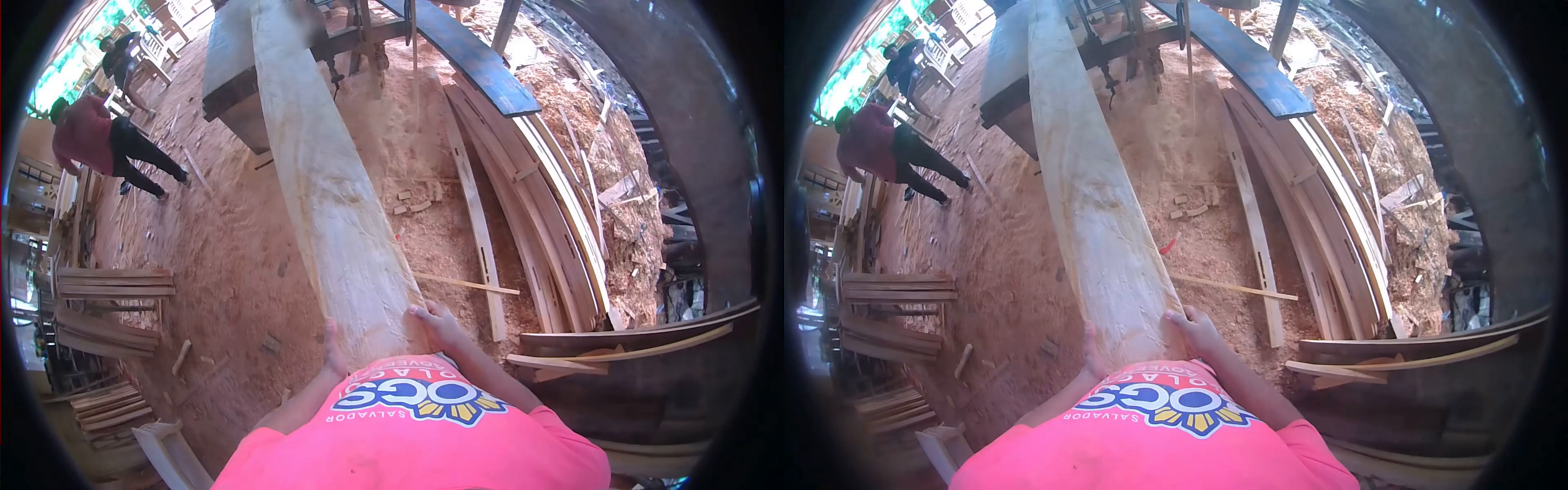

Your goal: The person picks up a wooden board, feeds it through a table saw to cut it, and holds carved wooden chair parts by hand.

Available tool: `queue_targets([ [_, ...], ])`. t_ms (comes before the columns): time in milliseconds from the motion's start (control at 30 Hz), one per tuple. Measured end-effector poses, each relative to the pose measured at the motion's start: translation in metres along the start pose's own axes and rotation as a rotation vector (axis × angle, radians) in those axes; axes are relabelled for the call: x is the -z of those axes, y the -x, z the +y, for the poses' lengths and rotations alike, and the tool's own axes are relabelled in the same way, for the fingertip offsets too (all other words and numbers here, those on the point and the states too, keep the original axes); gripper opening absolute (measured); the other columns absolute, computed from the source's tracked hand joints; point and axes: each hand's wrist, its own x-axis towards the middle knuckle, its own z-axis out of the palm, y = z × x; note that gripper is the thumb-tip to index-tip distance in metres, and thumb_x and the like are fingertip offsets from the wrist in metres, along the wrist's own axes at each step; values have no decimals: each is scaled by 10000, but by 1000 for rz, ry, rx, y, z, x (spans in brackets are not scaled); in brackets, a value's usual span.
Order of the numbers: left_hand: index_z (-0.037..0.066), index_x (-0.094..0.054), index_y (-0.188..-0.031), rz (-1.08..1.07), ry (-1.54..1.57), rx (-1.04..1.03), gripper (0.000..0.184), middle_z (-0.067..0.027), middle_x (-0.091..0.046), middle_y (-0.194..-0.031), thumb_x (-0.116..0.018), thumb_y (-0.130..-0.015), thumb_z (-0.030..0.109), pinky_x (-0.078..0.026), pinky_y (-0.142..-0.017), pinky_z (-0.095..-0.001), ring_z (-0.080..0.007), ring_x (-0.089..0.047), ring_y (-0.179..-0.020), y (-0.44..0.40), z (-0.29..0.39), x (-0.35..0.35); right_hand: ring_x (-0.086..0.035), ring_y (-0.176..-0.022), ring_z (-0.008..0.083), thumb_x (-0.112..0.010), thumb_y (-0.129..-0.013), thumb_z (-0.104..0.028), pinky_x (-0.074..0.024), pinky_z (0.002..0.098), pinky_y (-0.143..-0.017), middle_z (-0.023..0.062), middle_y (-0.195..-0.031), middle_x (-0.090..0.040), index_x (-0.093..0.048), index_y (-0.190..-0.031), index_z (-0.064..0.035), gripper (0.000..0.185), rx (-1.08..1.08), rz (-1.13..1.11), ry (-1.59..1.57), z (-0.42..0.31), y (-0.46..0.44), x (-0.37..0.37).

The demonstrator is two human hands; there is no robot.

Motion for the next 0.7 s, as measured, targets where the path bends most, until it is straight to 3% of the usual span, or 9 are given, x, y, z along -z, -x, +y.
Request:
queue_targets([
  [33, 120, -473, -1472, -2, 35, 4, 917, -149, -592, -1368, -484, -863, 805, -507, -1006, -513, -358, -599, -1193, -2, 3, 0, -609, -846, 111, -644, -981, -381, -510, 300, -752, 28, -983, -666, -650, -1160, 11, 431, -10, 1, -36, 0, -5, -1],
  [233, 124, -450, -1488, 23, -22, -20, 906, -147, -575, -1396, -470, -877, 793, -498, -1022, -518, -360, -589, -1218, -16, 28, -8, -620, -885, 112, -648, -977, -385, -513, 291, -782, 45, -1020, -681, -655, -1177, 24, 455, 19, 13, -71, -10, -30, -6],
  [333, 116, -364, -1543, -30, -39, 27, 1027, -196, -436, -1520, -423, -834, 857, -352, -1149, -573, -408, -424, -1385, -29, 36, -3, -624, -897, 115, -648, -977, -385, -513, 289, -790, 49, -1029, -685, -650, -1195, 33, 471, 9, 4, -34, -12, -44, -3],
  [500, 125, -336, -1556, -38, -58, -30, 1032, -196, -420, -1530, -427, -831, 854, -344, -1150, -583, -411, -416, -1389, -36, 51, -18, -624, -889, 117, -647, -978, -387, -514, 292, -783, 46, -1019, -685, -651, -1188, 37, 473, 20, 14, 6, -30, -58, -5],
  [600, 121, -333, -1556, -23, -44, -30, 1049, -194, -413, -1534, -440, -818, 859, -336, -1153, -585, -411, -407, -1394, -43, 59, -18, -662, -875, 151, -649, -973, -373, -539, 322, -781, 91, -1013, -713, -646, -1213, 57, 492, 20, 6, -4, -39, -67, -6],
  [700, 116, -330, -1557, -14, -39, -29, 1067, -193, -405, -1538, -453, -805, 863, -328, -1156, -587, -412, -399, -1399, -49, 70, -20, -622, -883, 114, -648, -977, -380, -512, 296, -771, 38, -1014, -681, -652, -1185, 31, 460, -4, 9, -71, -48, -75, -11],
])
